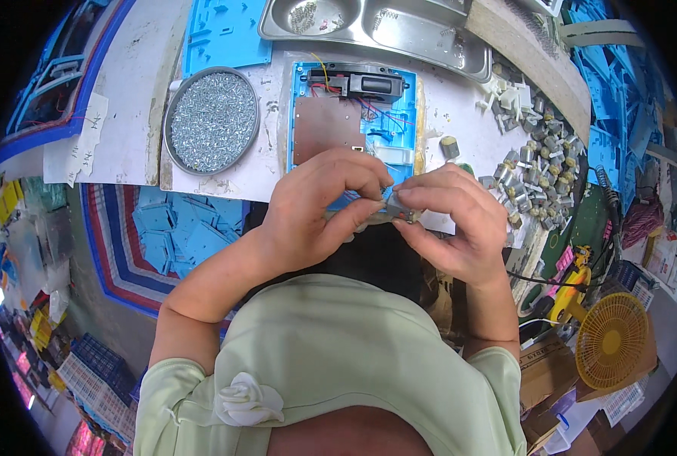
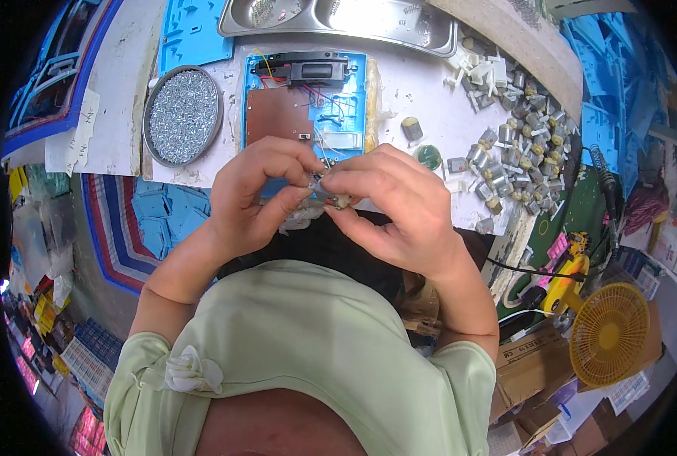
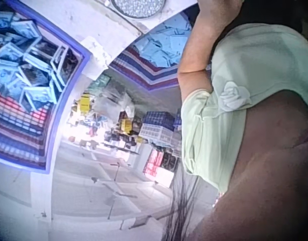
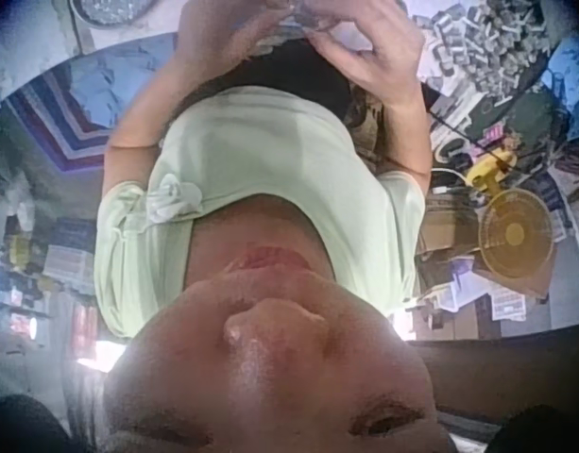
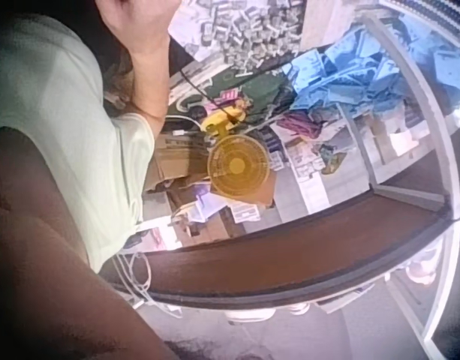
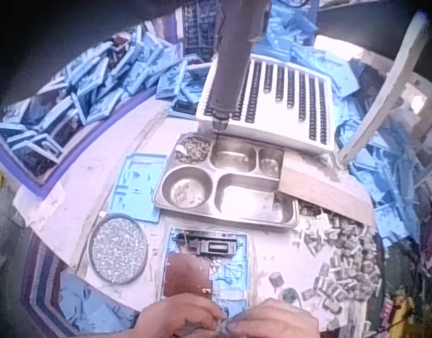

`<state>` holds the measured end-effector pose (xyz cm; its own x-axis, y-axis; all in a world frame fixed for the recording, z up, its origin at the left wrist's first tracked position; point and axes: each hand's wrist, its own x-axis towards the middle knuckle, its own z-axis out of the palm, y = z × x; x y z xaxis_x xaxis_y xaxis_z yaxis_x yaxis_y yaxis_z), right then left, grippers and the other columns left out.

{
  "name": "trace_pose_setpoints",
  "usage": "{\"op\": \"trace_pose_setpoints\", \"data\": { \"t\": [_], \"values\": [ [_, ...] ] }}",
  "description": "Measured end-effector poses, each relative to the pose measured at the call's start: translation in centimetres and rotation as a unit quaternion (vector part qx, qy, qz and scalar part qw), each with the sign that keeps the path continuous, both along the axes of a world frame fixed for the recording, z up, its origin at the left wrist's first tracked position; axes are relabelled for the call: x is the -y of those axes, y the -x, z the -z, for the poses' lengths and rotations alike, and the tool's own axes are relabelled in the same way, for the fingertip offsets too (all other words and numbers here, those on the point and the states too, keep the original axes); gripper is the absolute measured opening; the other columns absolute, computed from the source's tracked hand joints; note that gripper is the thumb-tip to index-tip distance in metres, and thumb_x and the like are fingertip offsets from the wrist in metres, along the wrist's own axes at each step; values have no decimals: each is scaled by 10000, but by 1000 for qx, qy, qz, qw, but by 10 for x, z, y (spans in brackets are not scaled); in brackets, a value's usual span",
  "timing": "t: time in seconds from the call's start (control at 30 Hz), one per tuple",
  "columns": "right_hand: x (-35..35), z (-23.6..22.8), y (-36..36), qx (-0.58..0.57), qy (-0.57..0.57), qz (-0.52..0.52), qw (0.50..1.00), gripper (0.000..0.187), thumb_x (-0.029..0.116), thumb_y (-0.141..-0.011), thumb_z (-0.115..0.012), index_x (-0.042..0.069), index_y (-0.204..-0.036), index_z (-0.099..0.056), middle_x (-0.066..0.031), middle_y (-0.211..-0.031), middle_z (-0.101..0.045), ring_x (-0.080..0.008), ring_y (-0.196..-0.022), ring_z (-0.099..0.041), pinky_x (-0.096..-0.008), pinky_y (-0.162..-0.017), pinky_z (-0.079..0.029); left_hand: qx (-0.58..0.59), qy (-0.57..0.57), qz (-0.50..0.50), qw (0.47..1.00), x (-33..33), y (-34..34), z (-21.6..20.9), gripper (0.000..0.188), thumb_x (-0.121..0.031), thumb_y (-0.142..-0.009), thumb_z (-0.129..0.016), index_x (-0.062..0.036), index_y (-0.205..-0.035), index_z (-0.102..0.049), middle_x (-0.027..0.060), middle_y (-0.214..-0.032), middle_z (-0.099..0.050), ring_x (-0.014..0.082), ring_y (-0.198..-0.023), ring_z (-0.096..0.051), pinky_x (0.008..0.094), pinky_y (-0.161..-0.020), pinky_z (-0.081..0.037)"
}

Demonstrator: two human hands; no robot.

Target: Assembling or repairing an electronic device by installing internal components, soldering wires, and securing the casing with screws.

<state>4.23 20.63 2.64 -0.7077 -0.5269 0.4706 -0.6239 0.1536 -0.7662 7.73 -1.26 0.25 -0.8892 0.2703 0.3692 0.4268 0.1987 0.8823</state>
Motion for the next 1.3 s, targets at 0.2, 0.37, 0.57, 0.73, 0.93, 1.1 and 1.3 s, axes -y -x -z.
{"op": "trace_pose_setpoints", "data": {
  "t": [0.2, 0.37, 0.57, 0.73, 0.93, 1.1, 1.3],
  "values": [
    [-1, 4, -3, -57, -13, 9, 998, 416, -68, -674, -813, 19, -1063, -692, -144, -987, -729, -285, -783, -693, -348, -661, -552, -66, 51, -32, 996, 2, 1, -1, 198, 26, -793, -780, -27, -939, -658, 162, -1127, -630, 259, -991, -638, 338, -823, -524],
    [-3, 13, -7, -61, -7, 24, 998, 422, -70, -687, -803, 26, -1084, -693, -150, -1022, -735, -295, -807, -700, -354, -676, -563, -50, 13, -47, 998, 2, -2, 5, 228, 46, -752, -818, -21, -939, -707, 137, -1111, -612, 223, -923, -632, 317, -759, -533],
    [-13, 17, -7, -68, -16, 58, 996, 396, -82, -728, -788, 35, -1094, -693, -154, -1035, -745, -302, -818, -710, -361, -707, -573, -14, 17, -39, 999, 8, 17, -4, 270, 19, -740, -833, -39, -974, -711, 132, -1192, -575, 199, -923, -624, 323, -737, -526],
    [-24, 20, 1, -89, -20, 90, 992, 356, -92, -774, -767, 24, -1101, -691, -174, -1071, -752, -299, -852, -729, -351, -745, -582, -177, 283, -82, 939, 1, 62, -6, 296, -62, -728, -826, -110, -1001, -724, 117, -1250, -587, 258, -1039, -579, 386, -852, -482],
    [-27, 23, 18, 28, -31, 207, 977, 328, -85, -837, -718, -1, -1152, -678, -211, -1165, -732, -340, -977, -744, -347, -794, -589, -203, 281, -38, 937, 5, 69, 3, 234, -61, -758, -786, -103, -971, -701, 88, -1147, -620, 302, -1065, -571, 408, -899, -447],
    [-5, 32, 41, 15, -133, 142, 981, 294, 87, -824, -782, 45, -1102, -696, -136, -1271, -692, -383, -1351, -508, -464, -1084, -428, -134, 201, -51, 969, 39, 44, 12, 263, 25, -746, -780, -56, -982, -695, 114, -1084, -602, 275, -959, -617, 367, -798, -508],
    [8, 35, 47, -46, -222, 163, 960, 256, 112, -788, -797, 95, -1034, -729, -140, -1417, -588, -421, -1375, -403, -498, -1132, -349, -107, 201, -55, 972, 46, 26, 18, 287, 43, -741, -782, -56, -1003, -721, 101, -1007, -615, 244, -851, -633, 336, -726, -532]
  ]
}}
